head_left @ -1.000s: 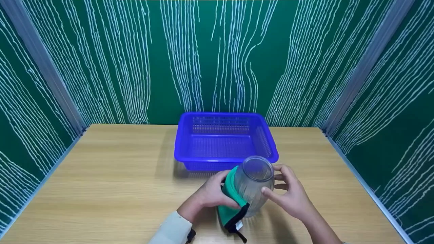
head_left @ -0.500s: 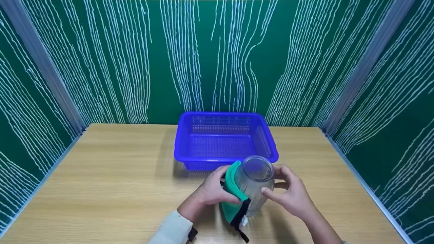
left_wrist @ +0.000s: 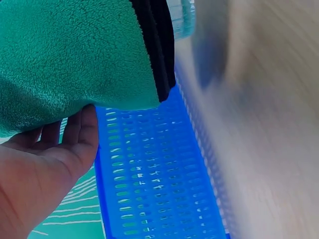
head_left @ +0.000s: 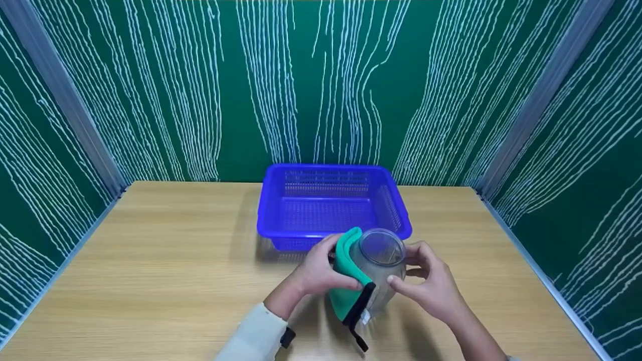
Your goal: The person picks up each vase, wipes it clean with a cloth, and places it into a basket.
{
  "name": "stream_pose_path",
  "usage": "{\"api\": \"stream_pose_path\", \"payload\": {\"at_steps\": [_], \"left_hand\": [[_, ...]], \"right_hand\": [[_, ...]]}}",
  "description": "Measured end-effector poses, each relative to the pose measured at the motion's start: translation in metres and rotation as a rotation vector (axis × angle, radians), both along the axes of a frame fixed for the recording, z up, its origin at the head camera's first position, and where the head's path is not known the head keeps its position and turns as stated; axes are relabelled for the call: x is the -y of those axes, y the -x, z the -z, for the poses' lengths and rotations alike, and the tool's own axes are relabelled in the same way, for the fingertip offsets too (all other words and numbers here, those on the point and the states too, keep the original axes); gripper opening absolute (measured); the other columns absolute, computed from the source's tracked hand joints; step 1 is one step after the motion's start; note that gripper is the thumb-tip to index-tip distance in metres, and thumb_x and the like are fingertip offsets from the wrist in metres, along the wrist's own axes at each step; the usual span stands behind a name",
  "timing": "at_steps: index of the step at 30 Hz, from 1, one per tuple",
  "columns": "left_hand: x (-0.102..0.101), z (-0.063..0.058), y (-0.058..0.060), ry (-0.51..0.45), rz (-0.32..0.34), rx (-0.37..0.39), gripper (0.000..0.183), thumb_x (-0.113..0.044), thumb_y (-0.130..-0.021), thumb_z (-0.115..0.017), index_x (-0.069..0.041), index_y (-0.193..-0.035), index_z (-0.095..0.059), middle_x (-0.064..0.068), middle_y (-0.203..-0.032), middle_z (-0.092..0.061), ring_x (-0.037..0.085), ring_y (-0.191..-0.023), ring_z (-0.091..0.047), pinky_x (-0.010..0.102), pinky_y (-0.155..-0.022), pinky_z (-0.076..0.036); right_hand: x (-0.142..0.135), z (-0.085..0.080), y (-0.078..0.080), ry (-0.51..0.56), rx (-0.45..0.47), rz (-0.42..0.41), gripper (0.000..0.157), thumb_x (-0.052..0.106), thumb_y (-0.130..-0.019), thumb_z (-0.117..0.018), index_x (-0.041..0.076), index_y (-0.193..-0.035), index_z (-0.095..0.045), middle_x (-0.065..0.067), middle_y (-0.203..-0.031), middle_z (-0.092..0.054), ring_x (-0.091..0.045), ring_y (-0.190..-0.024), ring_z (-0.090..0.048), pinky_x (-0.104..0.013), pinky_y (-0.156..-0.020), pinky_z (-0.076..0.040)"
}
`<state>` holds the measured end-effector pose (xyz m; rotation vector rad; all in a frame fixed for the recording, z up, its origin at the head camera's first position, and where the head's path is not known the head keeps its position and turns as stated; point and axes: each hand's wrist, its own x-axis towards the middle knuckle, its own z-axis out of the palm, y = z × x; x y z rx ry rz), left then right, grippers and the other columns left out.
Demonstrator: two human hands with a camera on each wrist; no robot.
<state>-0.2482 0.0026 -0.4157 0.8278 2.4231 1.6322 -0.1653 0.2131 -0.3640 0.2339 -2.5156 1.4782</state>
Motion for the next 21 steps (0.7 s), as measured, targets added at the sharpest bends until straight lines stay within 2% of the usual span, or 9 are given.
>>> {"api": "stream_pose_path", "payload": {"at_steps": [3,7,13,21], "left_hand": [[-0.002,-0.004,-0.001,0.005,-0.018,0.016,0.084,-0.041,-0.047,-0.082,-0.039,-0.121,-0.043,-0.016,-0.110,-0.050,0.007,-0.101,-0.048,0.030,-0.085,-0.041],[-0.004,-0.008,-0.001,0.007,-0.030,0.031,0.083,-0.042,-0.047,-0.082,-0.040,-0.120,-0.043,-0.017,-0.109,-0.050,0.006,-0.102,-0.048,0.033,-0.088,-0.039],[-0.004,-0.015,-0.001,-0.024,-0.003,0.053,0.081,-0.042,-0.049,-0.082,-0.044,-0.120,-0.041,-0.019,-0.112,-0.049,0.006,-0.105,-0.047,0.036,-0.090,-0.038],[-0.007,-0.017,-0.001,-0.078,0.032,0.062,0.086,-0.041,-0.051,-0.082,-0.047,-0.122,-0.034,-0.020,-0.114,-0.049,0.004,-0.105,-0.047,0.037,-0.089,-0.038]], "right_hand": [[-0.001,0.000,0.000,0.000,-0.001,-0.009,0.044,0.012,-0.068,-0.074,0.004,-0.104,-0.050,-0.007,-0.102,-0.058,-0.015,-0.092,-0.056,-0.036,-0.076,-0.047],[-0.006,0.007,0.005,0.010,0.014,-0.014,0.044,0.016,-0.068,-0.074,0.008,-0.104,-0.050,-0.002,-0.102,-0.058,-0.015,-0.093,-0.056,-0.037,-0.077,-0.047],[-0.016,0.023,0.014,0.010,0.025,-0.018,0.045,0.023,-0.068,-0.075,0.015,-0.105,-0.050,0.002,-0.102,-0.058,-0.014,-0.093,-0.055,-0.034,-0.076,-0.047],[-0.017,0.023,0.014,0.006,0.040,-0.018,0.045,0.027,-0.068,-0.074,0.018,-0.105,-0.049,0.005,-0.103,-0.057,-0.013,-0.094,-0.055,-0.034,-0.077,-0.047]]}}
